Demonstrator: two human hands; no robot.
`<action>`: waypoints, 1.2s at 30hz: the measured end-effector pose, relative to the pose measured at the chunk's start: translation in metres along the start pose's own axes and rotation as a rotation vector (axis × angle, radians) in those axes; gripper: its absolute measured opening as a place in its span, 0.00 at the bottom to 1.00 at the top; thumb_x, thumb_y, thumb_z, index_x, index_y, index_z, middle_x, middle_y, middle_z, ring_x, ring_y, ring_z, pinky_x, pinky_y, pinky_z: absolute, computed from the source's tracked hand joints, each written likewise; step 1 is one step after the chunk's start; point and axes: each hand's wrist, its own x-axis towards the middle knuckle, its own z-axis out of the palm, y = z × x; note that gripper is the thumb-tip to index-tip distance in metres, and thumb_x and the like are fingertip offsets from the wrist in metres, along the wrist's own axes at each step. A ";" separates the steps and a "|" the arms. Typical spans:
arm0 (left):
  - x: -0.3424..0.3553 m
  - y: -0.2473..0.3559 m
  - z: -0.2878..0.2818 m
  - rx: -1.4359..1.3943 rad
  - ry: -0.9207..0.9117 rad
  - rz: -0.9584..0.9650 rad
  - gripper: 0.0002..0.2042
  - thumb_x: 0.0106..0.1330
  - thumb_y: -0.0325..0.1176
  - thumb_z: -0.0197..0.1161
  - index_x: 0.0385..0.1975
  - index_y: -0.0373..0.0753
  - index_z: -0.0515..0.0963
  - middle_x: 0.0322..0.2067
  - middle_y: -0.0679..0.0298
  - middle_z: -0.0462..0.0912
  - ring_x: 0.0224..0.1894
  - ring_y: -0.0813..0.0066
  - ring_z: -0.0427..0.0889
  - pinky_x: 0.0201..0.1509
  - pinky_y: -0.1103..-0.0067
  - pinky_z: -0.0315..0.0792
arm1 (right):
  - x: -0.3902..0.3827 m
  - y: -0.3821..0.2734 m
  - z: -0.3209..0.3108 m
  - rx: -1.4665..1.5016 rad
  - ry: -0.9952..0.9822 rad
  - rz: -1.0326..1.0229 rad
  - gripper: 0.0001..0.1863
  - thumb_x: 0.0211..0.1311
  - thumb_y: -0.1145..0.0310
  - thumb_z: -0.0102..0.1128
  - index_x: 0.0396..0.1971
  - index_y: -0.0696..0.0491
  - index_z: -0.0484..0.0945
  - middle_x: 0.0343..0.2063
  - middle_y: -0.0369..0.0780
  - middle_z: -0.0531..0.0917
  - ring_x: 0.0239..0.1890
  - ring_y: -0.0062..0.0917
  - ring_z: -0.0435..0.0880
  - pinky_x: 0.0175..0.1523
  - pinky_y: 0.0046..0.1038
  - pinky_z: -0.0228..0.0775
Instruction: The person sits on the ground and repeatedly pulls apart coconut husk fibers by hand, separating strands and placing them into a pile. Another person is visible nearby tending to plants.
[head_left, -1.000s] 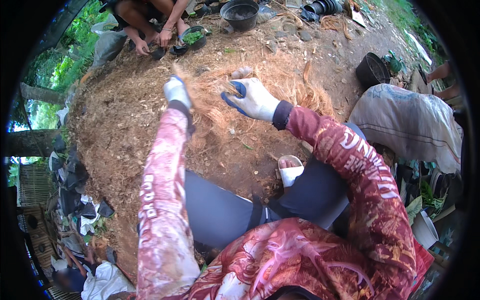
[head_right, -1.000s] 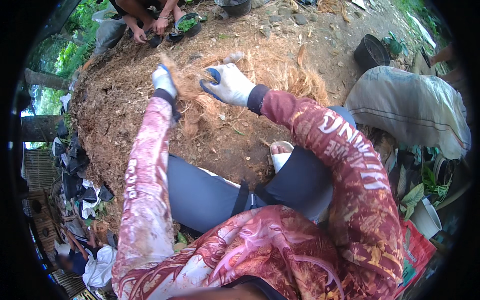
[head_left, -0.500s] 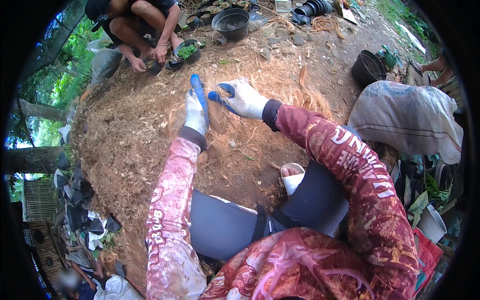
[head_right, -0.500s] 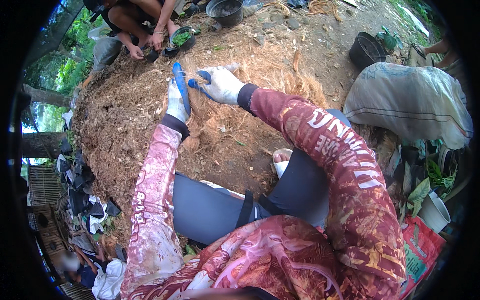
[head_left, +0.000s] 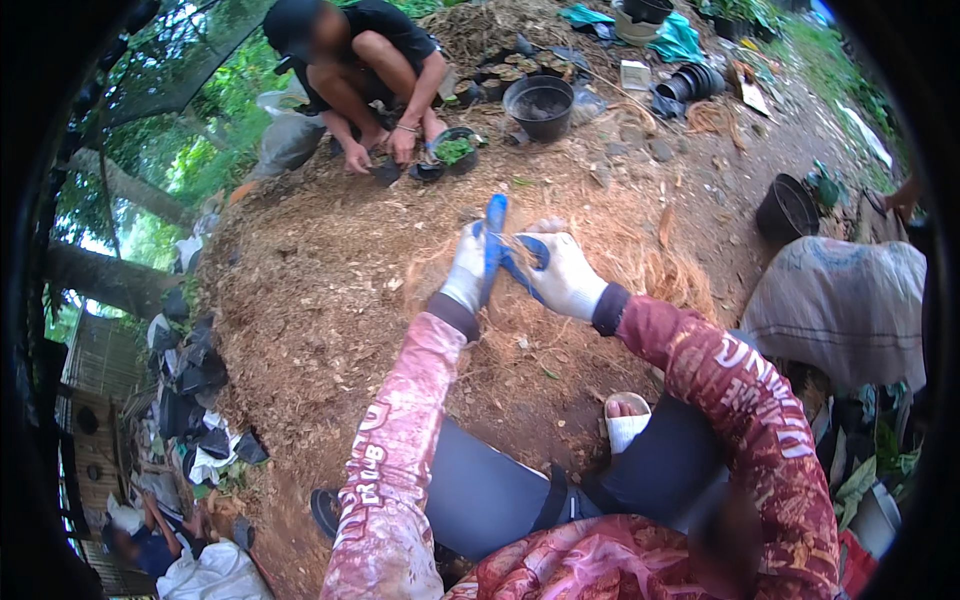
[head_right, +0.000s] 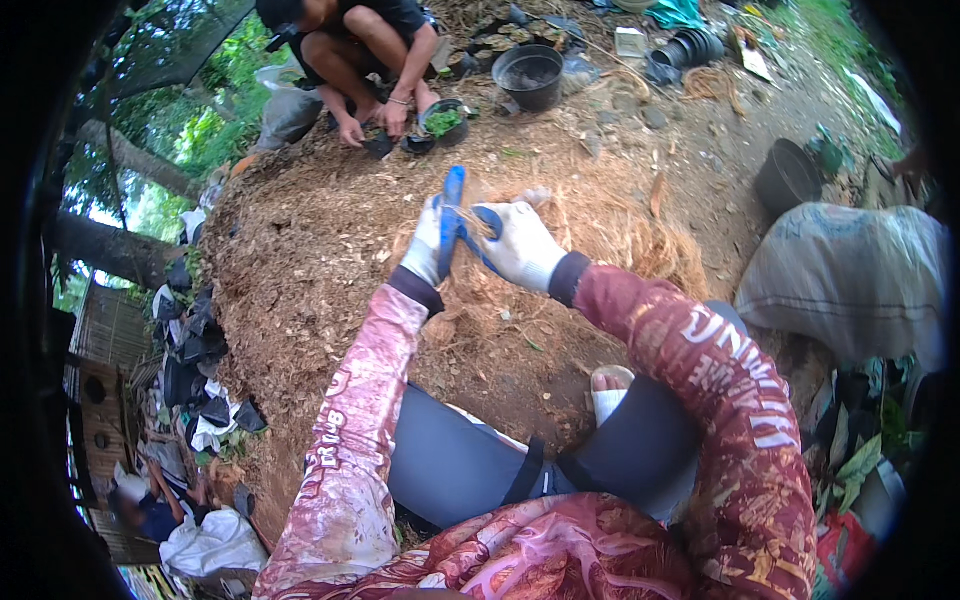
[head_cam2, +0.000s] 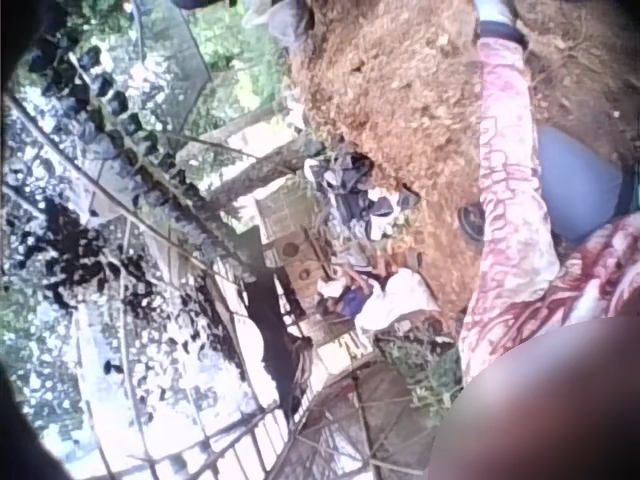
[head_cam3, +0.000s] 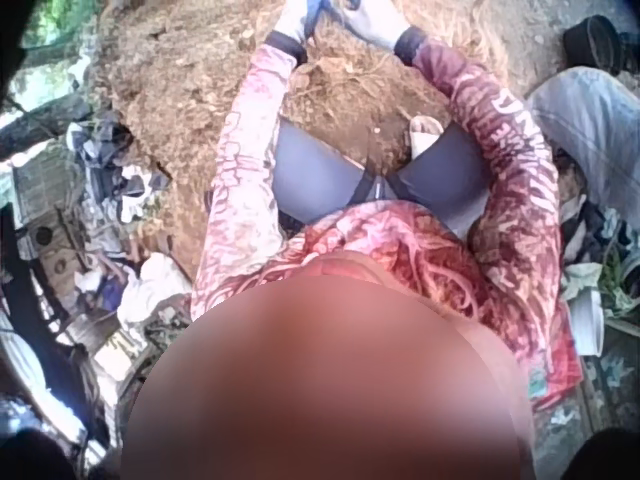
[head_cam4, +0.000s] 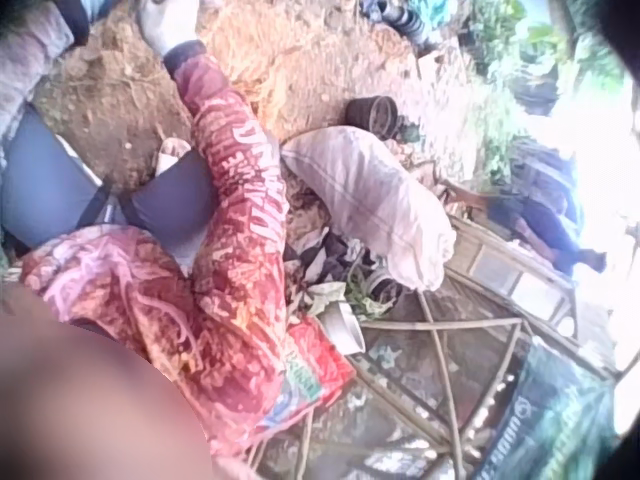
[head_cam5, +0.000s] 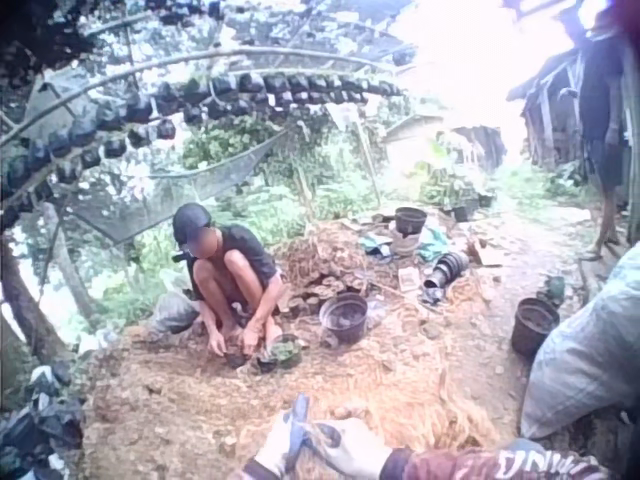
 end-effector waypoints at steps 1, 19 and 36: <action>0.002 -0.002 -0.003 0.050 0.044 0.015 0.28 0.67 0.67 0.56 0.32 0.44 0.77 0.23 0.76 0.71 0.25 0.84 0.69 0.30 0.80 0.65 | 0.000 0.000 0.000 -0.022 -0.015 0.043 0.11 0.66 0.64 0.60 0.32 0.58 0.80 0.27 0.52 0.83 0.29 0.45 0.81 0.40 0.40 0.71; 0.001 -0.013 -0.002 0.137 0.132 0.064 0.29 0.69 0.62 0.58 0.36 0.36 0.82 0.27 0.69 0.81 0.29 0.81 0.74 0.34 0.78 0.70 | -0.004 -0.003 0.009 0.364 -0.109 0.364 0.08 0.65 0.69 0.65 0.37 0.59 0.82 0.31 0.44 0.87 0.31 0.22 0.80 0.40 0.32 0.73; 0.027 -0.014 -0.017 0.006 0.266 0.035 0.22 0.69 0.54 0.64 0.22 0.41 0.77 0.18 0.73 0.76 0.19 0.79 0.70 0.24 0.77 0.66 | 0.013 -0.016 0.028 0.004 0.046 0.204 0.11 0.64 0.70 0.62 0.41 0.61 0.81 0.32 0.53 0.85 0.37 0.43 0.86 0.45 0.34 0.75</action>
